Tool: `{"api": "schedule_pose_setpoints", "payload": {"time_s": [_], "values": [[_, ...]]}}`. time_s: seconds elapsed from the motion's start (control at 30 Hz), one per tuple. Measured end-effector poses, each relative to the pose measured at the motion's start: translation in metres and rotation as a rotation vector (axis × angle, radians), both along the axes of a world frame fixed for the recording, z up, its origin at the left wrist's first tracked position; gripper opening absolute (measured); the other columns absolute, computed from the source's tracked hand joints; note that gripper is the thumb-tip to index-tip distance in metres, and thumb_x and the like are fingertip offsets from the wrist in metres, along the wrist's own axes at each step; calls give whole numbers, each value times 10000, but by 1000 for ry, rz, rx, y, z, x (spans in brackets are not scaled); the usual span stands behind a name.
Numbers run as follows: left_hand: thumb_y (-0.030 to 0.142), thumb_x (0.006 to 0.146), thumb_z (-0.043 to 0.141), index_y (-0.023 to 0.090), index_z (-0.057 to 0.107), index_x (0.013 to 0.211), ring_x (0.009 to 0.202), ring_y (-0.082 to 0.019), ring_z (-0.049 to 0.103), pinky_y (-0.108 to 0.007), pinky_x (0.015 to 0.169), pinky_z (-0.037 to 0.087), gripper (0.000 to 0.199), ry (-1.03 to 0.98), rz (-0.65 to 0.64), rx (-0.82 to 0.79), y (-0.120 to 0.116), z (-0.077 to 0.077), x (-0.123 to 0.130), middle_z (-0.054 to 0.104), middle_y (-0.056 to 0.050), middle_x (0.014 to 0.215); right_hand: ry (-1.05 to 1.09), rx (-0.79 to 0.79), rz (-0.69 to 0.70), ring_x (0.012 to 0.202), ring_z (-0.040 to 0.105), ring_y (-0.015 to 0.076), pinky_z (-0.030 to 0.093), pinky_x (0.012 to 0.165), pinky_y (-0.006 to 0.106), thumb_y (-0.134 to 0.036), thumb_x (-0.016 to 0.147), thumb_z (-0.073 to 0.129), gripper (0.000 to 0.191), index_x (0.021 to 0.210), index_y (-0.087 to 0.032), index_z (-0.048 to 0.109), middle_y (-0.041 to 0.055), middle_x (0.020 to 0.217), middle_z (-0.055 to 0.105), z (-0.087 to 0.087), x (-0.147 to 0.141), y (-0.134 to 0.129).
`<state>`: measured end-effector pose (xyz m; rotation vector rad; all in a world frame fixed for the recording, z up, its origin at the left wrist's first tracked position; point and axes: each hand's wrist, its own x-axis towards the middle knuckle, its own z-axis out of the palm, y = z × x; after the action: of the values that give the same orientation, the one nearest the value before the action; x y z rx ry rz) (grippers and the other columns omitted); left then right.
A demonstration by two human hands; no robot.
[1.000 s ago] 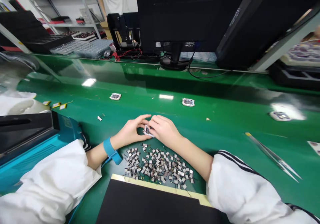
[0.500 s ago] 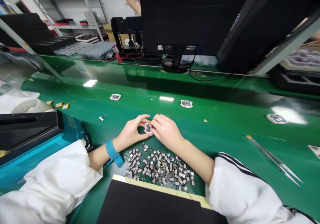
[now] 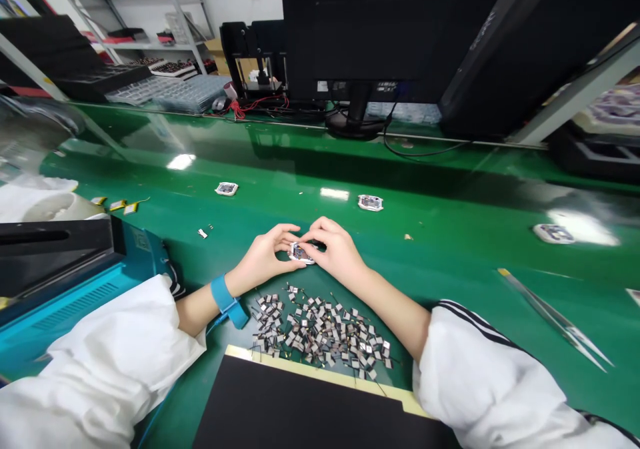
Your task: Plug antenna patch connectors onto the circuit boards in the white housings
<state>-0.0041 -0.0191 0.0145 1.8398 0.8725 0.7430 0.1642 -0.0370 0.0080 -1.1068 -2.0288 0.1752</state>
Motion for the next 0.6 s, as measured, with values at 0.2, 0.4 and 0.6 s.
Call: {"api": "schedule_pose_setpoints", "payload": {"time_s": [0.2, 0.4, 0.6], "values": [[156, 590, 733, 136, 442, 1043, 776, -114, 601, -233, 756, 509, 539, 17, -5, 27, -1, 1, 0, 609, -44, 918, -189, 73, 41, 702, 449, 125, 391, 640, 249, -223, 817, 503, 153, 763, -113, 595, 47, 752, 527, 4, 2, 0], [148, 581, 734, 120, 436, 1068, 777, -121, 600, -238, 753, 511, 572, 47, 1, -4, 0, 3, 1, 602, -52, 908, -410, 187, 98, 683, 413, 139, 363, 629, 265, -191, 828, 475, 162, 780, -111, 608, 58, 745, 522, 17, 5, 0], [135, 587, 728, 127, 438, 1050, 769, -115, 605, -220, 737, 511, 546, -40, 5, -39, 1, 2, 1, 613, -53, 911, -148, 139, 124, 638, 413, 100, 366, 596, 218, -159, 818, 493, 164, 684, -101, 567, 35, 659, 495, 4, 2, 1]]}}
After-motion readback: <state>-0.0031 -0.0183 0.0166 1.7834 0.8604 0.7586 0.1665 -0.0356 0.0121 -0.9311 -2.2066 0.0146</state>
